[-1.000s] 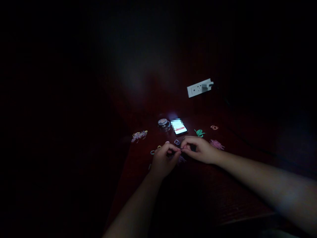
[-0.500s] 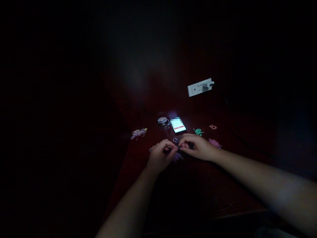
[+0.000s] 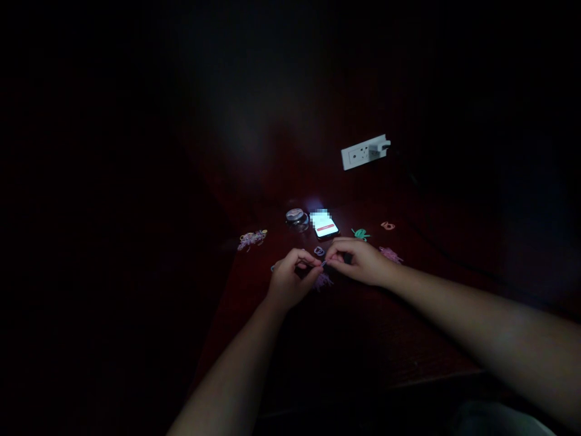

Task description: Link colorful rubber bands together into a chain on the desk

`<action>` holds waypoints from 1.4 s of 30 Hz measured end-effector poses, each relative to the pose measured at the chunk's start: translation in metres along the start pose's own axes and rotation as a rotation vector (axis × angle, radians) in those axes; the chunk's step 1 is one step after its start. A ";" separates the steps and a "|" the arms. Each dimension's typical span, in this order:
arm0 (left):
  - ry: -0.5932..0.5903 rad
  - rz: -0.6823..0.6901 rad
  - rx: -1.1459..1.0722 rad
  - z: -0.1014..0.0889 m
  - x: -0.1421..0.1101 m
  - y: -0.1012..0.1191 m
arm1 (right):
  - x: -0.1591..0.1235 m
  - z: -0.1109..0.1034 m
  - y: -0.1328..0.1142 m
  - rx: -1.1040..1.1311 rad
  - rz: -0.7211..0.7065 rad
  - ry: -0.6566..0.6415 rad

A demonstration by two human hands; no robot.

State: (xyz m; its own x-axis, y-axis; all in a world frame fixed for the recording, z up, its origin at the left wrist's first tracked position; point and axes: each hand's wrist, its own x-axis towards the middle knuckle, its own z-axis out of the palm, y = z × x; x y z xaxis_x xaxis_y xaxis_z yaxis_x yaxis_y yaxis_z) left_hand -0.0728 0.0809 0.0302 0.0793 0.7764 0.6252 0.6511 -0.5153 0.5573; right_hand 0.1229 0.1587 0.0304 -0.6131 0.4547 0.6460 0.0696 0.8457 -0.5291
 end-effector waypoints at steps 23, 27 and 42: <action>0.003 -0.003 -0.020 0.000 0.001 0.003 | 0.001 -0.001 -0.005 0.038 0.021 -0.048; 0.006 -0.007 -0.019 0.000 0.001 0.002 | 0.000 -0.001 -0.004 0.032 0.023 -0.074; 0.003 0.015 0.009 -0.001 0.001 -0.001 | 0.000 -0.001 -0.003 0.014 0.010 -0.101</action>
State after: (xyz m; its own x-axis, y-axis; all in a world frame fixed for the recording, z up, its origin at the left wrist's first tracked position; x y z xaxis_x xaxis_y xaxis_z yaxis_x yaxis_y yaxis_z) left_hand -0.0738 0.0818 0.0311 0.0866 0.7674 0.6353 0.6564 -0.5236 0.5430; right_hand 0.1235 0.1566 0.0325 -0.6886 0.4324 0.5821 0.0661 0.8368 -0.5435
